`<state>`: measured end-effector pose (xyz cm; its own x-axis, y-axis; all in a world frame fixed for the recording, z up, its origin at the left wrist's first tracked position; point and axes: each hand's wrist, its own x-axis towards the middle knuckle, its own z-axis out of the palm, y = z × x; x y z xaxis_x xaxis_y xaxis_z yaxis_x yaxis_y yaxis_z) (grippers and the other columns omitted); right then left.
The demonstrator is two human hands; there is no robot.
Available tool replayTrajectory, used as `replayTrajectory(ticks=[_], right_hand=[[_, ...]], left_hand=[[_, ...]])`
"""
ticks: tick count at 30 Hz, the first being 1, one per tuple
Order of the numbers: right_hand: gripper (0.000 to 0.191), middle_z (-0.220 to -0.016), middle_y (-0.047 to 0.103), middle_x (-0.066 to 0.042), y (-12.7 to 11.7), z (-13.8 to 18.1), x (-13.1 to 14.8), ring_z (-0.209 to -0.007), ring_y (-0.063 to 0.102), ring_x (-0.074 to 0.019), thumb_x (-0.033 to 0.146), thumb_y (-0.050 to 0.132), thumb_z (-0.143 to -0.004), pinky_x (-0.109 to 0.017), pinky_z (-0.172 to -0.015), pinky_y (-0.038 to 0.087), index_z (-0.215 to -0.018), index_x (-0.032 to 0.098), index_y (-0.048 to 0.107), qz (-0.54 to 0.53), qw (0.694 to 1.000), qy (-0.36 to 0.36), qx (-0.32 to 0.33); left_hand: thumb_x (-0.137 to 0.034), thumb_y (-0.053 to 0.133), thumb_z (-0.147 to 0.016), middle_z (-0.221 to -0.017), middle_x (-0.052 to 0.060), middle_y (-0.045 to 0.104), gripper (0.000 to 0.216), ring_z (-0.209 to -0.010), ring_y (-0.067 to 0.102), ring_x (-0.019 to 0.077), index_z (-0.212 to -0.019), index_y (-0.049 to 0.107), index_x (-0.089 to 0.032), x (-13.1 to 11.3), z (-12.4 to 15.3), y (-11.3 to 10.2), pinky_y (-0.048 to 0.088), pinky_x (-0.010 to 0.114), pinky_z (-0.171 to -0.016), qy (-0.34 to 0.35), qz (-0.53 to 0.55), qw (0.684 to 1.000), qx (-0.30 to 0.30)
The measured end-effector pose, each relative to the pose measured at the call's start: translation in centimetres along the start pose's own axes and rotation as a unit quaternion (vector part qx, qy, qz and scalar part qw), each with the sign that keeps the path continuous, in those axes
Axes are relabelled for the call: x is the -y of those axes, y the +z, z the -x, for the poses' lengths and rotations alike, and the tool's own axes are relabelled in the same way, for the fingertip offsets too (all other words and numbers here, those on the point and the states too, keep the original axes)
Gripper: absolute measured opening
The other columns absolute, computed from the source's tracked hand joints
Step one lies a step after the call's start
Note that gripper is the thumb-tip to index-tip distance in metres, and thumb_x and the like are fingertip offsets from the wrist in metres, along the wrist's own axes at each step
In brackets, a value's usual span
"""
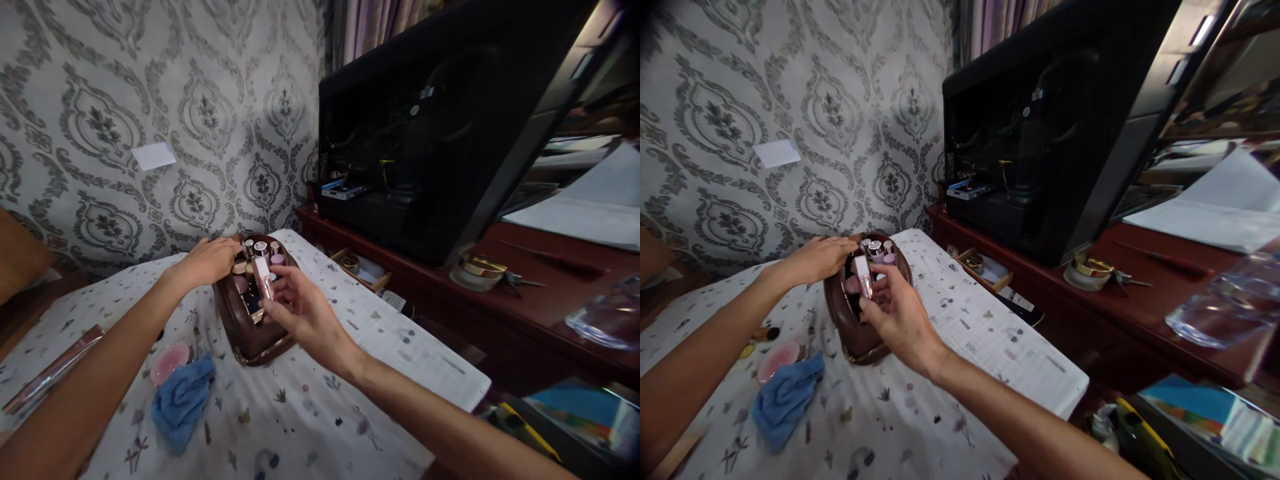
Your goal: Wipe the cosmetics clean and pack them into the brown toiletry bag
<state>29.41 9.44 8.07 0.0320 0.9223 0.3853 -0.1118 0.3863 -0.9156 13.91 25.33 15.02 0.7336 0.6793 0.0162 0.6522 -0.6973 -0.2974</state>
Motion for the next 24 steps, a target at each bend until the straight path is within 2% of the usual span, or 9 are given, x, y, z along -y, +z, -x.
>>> replayTrajectory(ticks=[5,10,14,17,20,24], right_hand=[[0.044,-0.078,0.055,0.006,0.2,-4.3,0.8,-0.059,0.063,-0.0108,0.017,0.065,-0.079,-0.024,-0.055,0.056,-0.117,0.02,0.041,0.109,0.993,0.041,-0.028],[0.038,-0.066,0.06,0.006,1.9,-7.9,0.0,-0.051,0.061,-0.0135,0.014,0.06,-0.083,-0.023,-0.049,0.05,-0.114,0.02,0.04,0.285,0.952,0.109,0.027],[0.037,-0.086,0.069,-0.005,3.3,-9.5,-1.3,-0.075,0.069,-0.0206,0.013,0.063,-0.079,-0.029,-0.065,0.054,-0.112,0.017,0.045,0.423,0.895,0.135,0.043],[0.038,-0.106,0.069,-0.014,4.1,-10.5,-1.7,-0.097,0.068,-0.0255,0.015,0.065,-0.078,-0.031,-0.077,0.052,-0.113,0.014,0.049,0.487,0.859,0.152,0.048],[0.04,-0.117,0.065,-0.021,4.9,-11.6,-1.7,-0.109,0.064,-0.0284,0.017,0.062,-0.084,-0.033,-0.083,0.051,-0.12,0.008,0.048,0.52,0.836,0.166,0.058],[0.04,-0.125,0.061,-0.021,5.9,-12.7,-1.6,-0.112,0.063,-0.0264,0.018,0.055,-0.09,-0.033,-0.086,0.051,-0.128,0.009,0.046,0.542,0.822,0.165,0.061]], left_hand=[[-0.019,0.032,-0.092,-0.14,0.006,0.058,0.043,-0.127,0.054,0.0243,-0.127,0.057,-0.023,0.8,0.5,0.3,0.043,0.038,-0.102,-0.017,0.004,1.0,-0.01],[-0.022,0.028,-0.093,-0.146,0.007,0.052,0.049,-0.133,0.049,0.0225,-0.136,0.052,-0.017,1.0,0.8,0.9,0.04,0.035,-0.107,-0.038,0.009,0.999,-0.029],[-0.021,0.026,-0.094,-0.146,0.009,0.052,0.05,-0.132,0.05,0.0237,-0.138,0.05,-0.015,1.2,0.9,1.3,0.04,0.037,-0.107,-0.045,0.0,0.998,-0.038],[-0.021,0.027,-0.094,-0.144,0.008,0.054,0.048,-0.13,0.052,0.0227,-0.135,0.052,-0.017,1.6,1.0,1.6,0.04,0.036,-0.107,-0.043,0.0,0.998,-0.05],[-0.021,0.028,-0.094,-0.142,0.008,0.056,0.046,-0.131,0.051,0.0215,-0.13,0.055,-0.018,1.8,1.2,1.9,0.038,0.036,-0.11,-0.043,0.007,0.997,-0.064],[-0.02,0.028,-0.093,-0.144,0.01,0.054,0.048,-0.131,0.052,0.0223,-0.132,0.055,-0.015,2.0,1.4,2.2,0.038,0.036,-0.111,-0.049,0.009,0.996,-0.071]])
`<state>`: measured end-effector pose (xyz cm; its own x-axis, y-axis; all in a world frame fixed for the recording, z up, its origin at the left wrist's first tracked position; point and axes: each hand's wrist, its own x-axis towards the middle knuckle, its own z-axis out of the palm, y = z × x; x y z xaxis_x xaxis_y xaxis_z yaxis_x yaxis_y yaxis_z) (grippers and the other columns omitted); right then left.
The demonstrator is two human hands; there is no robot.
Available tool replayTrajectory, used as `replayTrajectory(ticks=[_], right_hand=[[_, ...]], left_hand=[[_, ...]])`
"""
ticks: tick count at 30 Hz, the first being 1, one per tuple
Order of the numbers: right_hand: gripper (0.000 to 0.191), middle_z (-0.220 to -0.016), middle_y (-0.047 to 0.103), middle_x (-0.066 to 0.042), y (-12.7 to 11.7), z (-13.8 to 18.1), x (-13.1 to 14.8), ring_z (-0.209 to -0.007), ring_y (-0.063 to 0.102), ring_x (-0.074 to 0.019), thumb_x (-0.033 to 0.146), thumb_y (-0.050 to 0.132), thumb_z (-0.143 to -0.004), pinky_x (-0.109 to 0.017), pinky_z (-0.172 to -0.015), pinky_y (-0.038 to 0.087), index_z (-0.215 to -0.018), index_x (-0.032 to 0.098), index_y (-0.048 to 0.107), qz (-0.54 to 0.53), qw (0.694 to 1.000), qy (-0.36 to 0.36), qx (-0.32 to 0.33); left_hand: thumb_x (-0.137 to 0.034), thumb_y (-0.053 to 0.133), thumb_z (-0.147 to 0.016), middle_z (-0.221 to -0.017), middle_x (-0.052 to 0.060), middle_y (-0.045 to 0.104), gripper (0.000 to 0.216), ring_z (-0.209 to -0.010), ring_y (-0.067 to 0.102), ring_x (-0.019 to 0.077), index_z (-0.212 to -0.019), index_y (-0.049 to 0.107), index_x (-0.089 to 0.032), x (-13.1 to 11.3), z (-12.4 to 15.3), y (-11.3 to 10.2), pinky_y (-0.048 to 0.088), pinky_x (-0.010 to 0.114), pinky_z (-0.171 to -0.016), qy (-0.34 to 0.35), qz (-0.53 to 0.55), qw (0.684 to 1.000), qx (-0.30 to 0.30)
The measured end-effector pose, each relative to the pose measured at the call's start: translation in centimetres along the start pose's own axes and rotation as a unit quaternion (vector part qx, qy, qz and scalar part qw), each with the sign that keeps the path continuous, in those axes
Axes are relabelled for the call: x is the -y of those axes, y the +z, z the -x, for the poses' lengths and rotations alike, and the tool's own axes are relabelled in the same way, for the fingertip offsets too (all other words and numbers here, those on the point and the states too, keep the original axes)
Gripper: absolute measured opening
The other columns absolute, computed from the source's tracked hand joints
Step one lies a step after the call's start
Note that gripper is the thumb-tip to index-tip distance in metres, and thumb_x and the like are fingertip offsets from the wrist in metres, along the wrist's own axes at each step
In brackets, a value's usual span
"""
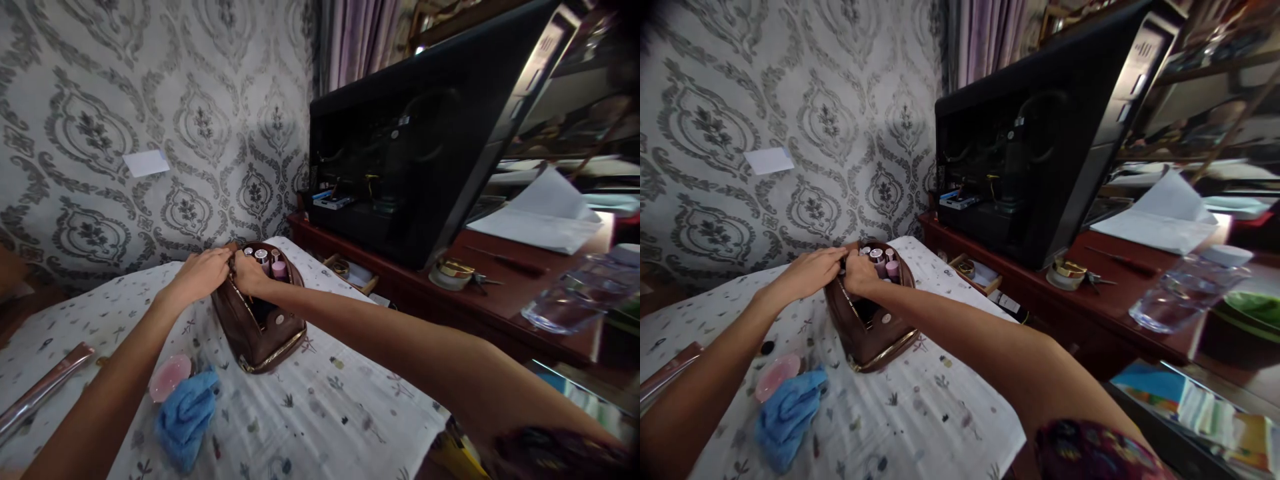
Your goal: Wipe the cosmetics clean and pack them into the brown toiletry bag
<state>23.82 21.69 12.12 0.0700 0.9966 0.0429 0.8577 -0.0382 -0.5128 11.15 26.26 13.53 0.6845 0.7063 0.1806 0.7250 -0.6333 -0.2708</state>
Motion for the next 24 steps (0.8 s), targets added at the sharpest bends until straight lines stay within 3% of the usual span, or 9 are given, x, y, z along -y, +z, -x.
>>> replayTrajectory(ticks=[4,8,12,17,20,24], right_hand=[[0.035,-0.128,0.06,-0.02,-0.3,0.1,-0.3,-0.115,0.062,-0.0255,0.015,0.054,-0.091,-0.032,-0.088,0.051,-0.126,0.009,0.053,0.022,1.0,-0.018,-0.008],[0.023,-0.115,0.068,-0.019,-0.7,0.7,-1.5,-0.11,0.065,-0.0257,0.017,0.053,-0.091,-0.029,-0.085,0.051,-0.109,0.008,0.066,0.05,0.998,-0.046,-0.002],[0.027,-0.113,0.07,-0.019,-0.9,0.6,-2.3,-0.111,0.064,-0.0254,0.01,0.05,-0.089,-0.029,-0.085,0.05,-0.109,0.007,0.068,0.083,0.994,-0.068,-0.004],[0.025,-0.105,0.074,-0.016,-0.4,-0.1,-2.7,-0.1,0.069,-0.0232,0.005,0.054,-0.084,-0.026,-0.08,0.051,-0.101,0.009,0.072,0.124,0.981,-0.136,0.06],[0.024,-0.113,0.072,-0.014,-0.1,0.0,-2.6,-0.104,0.068,-0.0224,0.006,0.056,-0.085,-0.026,-0.084,0.052,-0.104,0.011,0.07,0.139,0.967,-0.192,0.098],[0.028,-0.128,0.065,-0.014,0.5,-0.1,-2.3,-0.116,0.063,-0.0246,0.013,0.053,-0.092,-0.033,-0.091,0.054,-0.118,0.013,0.062,0.228,0.935,-0.258,0.087]], left_hand=[[-0.022,0.026,-0.093,-0.144,0.009,0.054,0.049,-0.131,0.052,0.0219,-0.132,0.055,-0.016,0.2,0.4,0.0,0.038,0.035,-0.111,-0.009,0.006,1.0,-0.011],[-0.025,0.024,-0.094,-0.146,0.009,0.053,0.052,-0.135,0.048,0.0216,-0.135,0.053,-0.015,0.5,0.5,0.0,0.036,0.035,-0.113,-0.02,0.021,1.0,0.001],[-0.026,0.023,-0.093,-0.149,0.009,0.049,0.055,-0.137,0.045,0.0203,-0.14,0.049,-0.013,0.5,0.4,0.0,0.034,0.033,-0.114,-0.017,0.042,0.999,0.015],[-0.026,0.023,-0.093,-0.149,0.01,0.049,0.056,-0.138,0.044,0.0215,-0.14,0.049,-0.01,0.2,0.3,0.1,0.032,0.034,-0.115,-0.022,0.06,0.998,0.008],[-0.026,0.024,-0.093,-0.149,0.01,0.049,0.055,-0.138,0.044,0.0217,-0.138,0.051,-0.011,0.3,0.4,0.3,0.032,0.034,-0.115,-0.028,0.073,0.997,0.002],[-0.027,0.024,-0.093,-0.148,0.011,0.05,0.055,-0.137,0.045,0.0224,-0.137,0.052,-0.01,0.6,0.4,0.6,0.033,0.035,-0.115,-0.021,0.091,0.996,-0.009]])
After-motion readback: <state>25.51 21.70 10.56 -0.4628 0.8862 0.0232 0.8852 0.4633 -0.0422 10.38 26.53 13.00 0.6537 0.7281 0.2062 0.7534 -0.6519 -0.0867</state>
